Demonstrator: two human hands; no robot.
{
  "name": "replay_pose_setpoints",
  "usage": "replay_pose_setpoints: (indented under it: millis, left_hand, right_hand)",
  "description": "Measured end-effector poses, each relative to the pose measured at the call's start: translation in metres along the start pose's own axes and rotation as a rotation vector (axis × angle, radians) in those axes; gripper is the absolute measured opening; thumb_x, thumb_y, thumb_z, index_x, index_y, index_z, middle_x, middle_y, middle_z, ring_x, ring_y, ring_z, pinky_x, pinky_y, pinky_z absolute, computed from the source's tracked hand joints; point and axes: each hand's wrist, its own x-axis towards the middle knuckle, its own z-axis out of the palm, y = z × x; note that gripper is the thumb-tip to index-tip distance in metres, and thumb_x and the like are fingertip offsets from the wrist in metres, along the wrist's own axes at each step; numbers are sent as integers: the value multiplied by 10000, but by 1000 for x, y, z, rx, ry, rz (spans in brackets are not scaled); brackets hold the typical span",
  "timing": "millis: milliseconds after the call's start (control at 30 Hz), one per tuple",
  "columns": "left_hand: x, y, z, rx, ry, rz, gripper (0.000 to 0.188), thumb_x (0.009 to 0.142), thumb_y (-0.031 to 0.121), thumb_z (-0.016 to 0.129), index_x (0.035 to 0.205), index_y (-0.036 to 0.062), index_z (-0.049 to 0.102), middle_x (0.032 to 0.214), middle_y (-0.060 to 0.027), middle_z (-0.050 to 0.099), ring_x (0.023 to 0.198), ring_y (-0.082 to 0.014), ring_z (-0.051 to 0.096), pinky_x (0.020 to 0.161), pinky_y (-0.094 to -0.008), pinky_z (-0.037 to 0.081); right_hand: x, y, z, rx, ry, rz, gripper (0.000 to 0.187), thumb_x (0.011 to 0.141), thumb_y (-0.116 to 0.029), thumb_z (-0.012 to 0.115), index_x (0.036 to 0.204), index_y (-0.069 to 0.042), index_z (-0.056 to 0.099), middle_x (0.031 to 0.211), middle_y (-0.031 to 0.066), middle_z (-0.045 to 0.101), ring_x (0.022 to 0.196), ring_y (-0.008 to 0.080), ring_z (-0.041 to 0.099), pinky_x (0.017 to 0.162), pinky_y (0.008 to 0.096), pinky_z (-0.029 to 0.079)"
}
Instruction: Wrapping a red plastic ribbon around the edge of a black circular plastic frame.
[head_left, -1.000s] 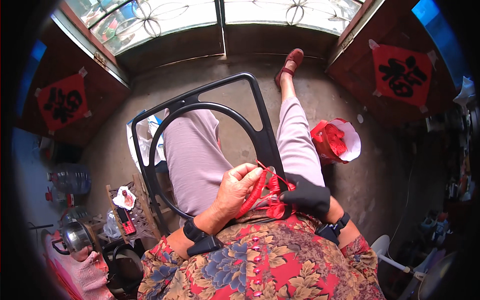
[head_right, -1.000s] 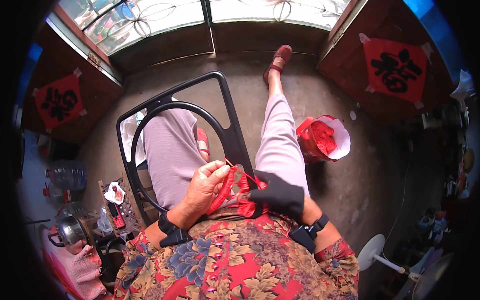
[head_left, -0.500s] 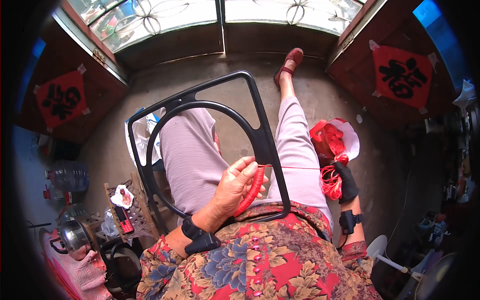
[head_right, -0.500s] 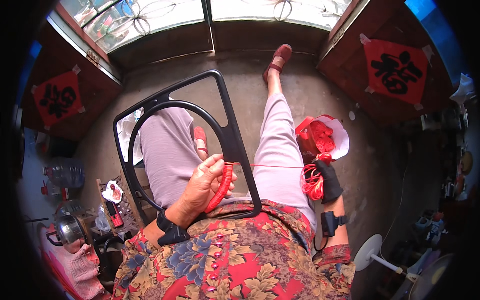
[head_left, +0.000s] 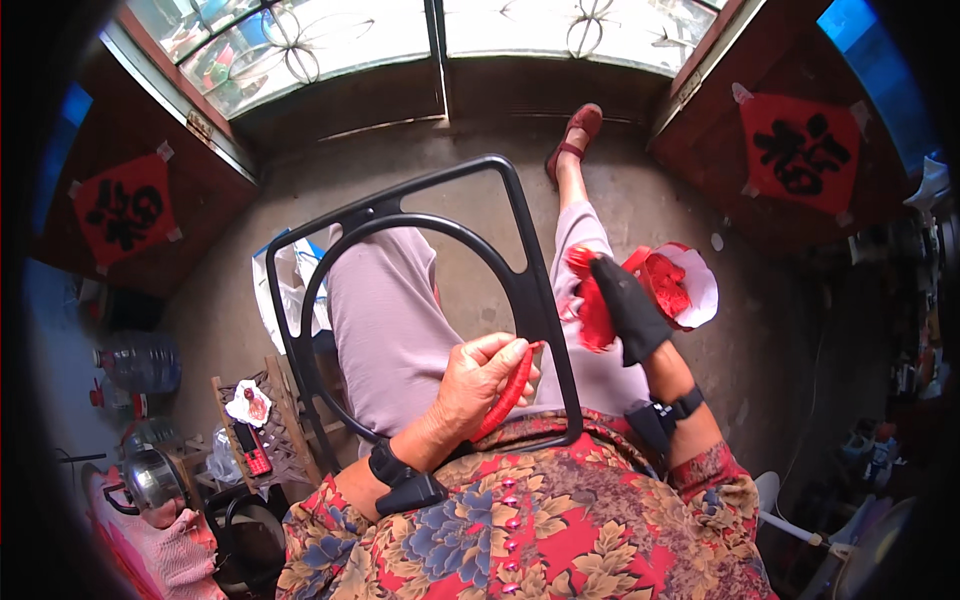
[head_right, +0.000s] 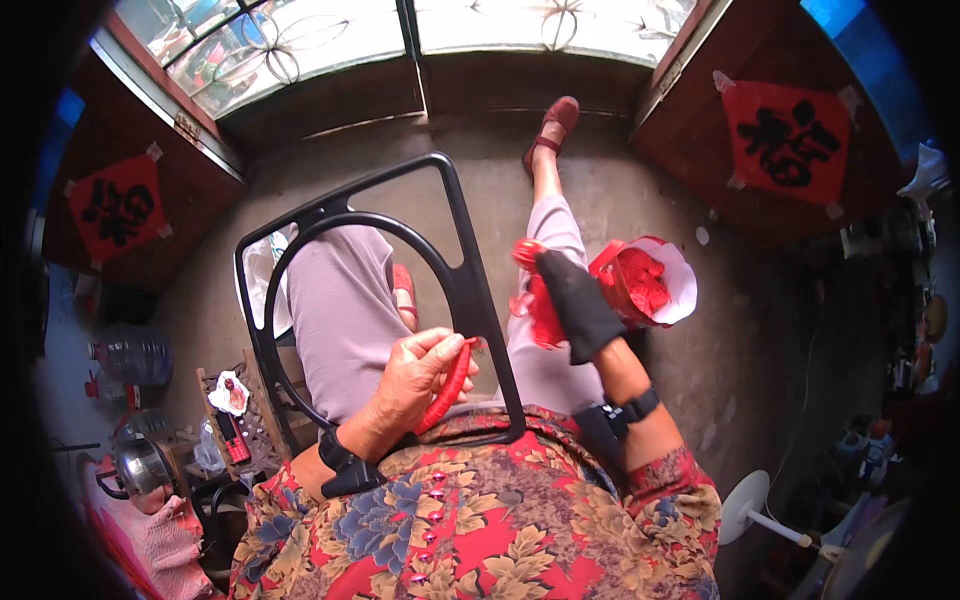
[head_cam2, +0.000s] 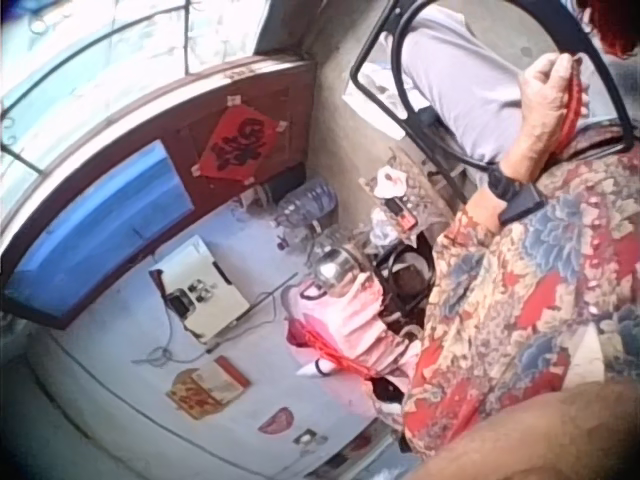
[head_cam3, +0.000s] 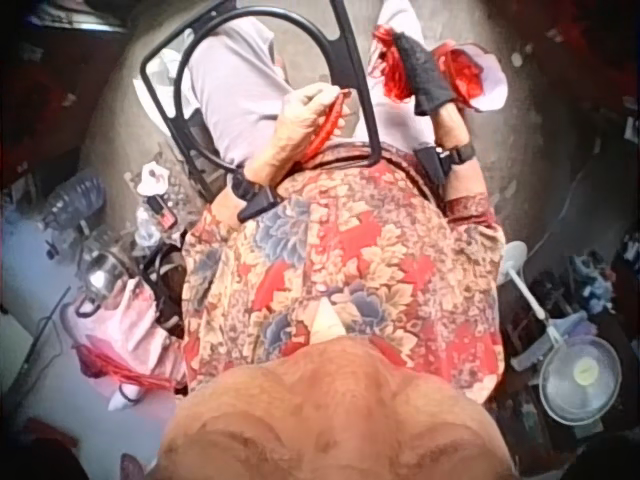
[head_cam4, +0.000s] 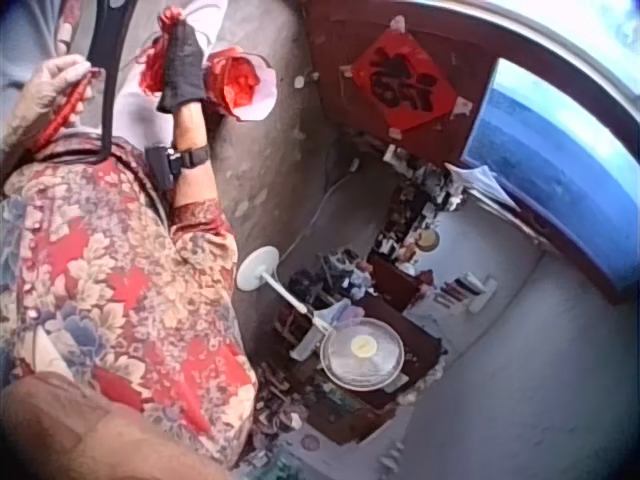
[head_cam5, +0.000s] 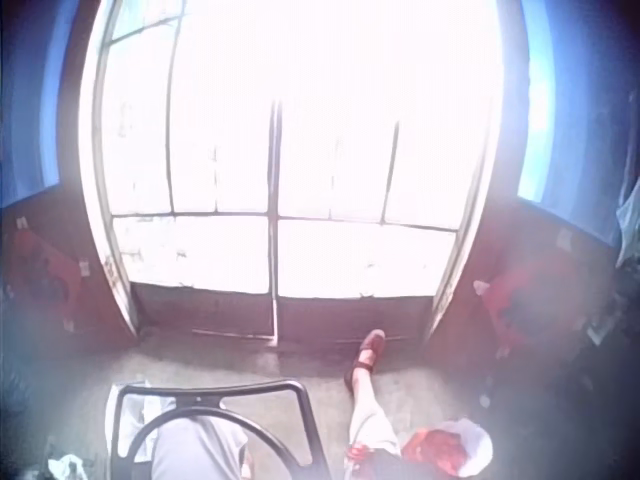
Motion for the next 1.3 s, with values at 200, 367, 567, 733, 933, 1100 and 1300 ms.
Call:
replay_pose_setpoints:
  millis: [200, 367, 567, 733, 933, 1100, 1300]
  left_hand:
    - [-2, -2, -2, 48, -58, 0, 290, 931, 243, 506, 1031, -19, 580, 763, -95, 632, 597, -130, 619, 529, -223, 528]
    - [-2, -2, -2, 64, -79, 22, 319, 933, 287, 503, 1014, -6, 601, 743, -85, 637, 568, -97, 586, 513, -212, 499]
    - [1, 0, -6, 117, -72, 58, 303, 938, 256, 495, 1025, -16, 594, 734, -107, 638, 551, -125, 605, 506, -217, 508]
    - [1, 9, -2, 140, -114, 1, 298, 930, 266, 513, 1031, 3, 610, 693, -50, 619, 548, -82, 578, 484, -194, 481]
    - [-3, 32, -6, 418, -203, 15, 266, 908, 271, 557, 951, 27, 657, 658, -24, 607, 545, -56, 554, 469, -195, 454]
    - [-16, 74, -14, 687, -337, -41, 258, 902, 255, 540, 896, 30, 666, 600, -12, 595, 518, -54, 543, 456, -202, 433]
    - [-40, 80, -31, 1212, -608, 195, 265, 866, 256, 562, 771, 16, 622, 580, -85, 555, 511, -137, 513, 526, -296, 409]
  right_hand:
    - [21, -63, 53, 598, -411, 133, 378, 910, -362, 499, 1105, -39, 534, 912, 62, 605, 781, 131, 595, 704, 263, 494]
    - [18, -80, 72, 359, -214, -292, 417, 783, -100, 650, 1164, -28, 494, 1077, 106, 559, 943, 172, 577, 800, 274, 471]
    - [23, -68, 93, 74, 44, -617, 378, 742, -53, 678, 1107, -50, 576, 1168, 144, 516, 1058, 205, 548, 861, 277, 445]
    - [24, -78, 68, -43, 153, -619, 287, 751, -34, 682, 1032, -34, 625, 810, 51, 605, 725, 140, 605, 633, 270, 489]
    - [-20, -112, 24, -647, 342, -644, 357, 638, -108, 782, 967, -31, 664, 881, 78, 618, 791, 169, 604, 691, 289, 470]
    - [-29, -115, 7, 36, 270, -512, 254, 728, -74, 732, 958, -16, 643, 847, 3, 611, 782, 95, 571, 709, 251, 463]
    - [-53, -145, -25, -17, 332, -363, 235, 814, -127, 659, 1028, -38, 624, 766, -18, 596, 635, 21, 517, 550, 183, 406]
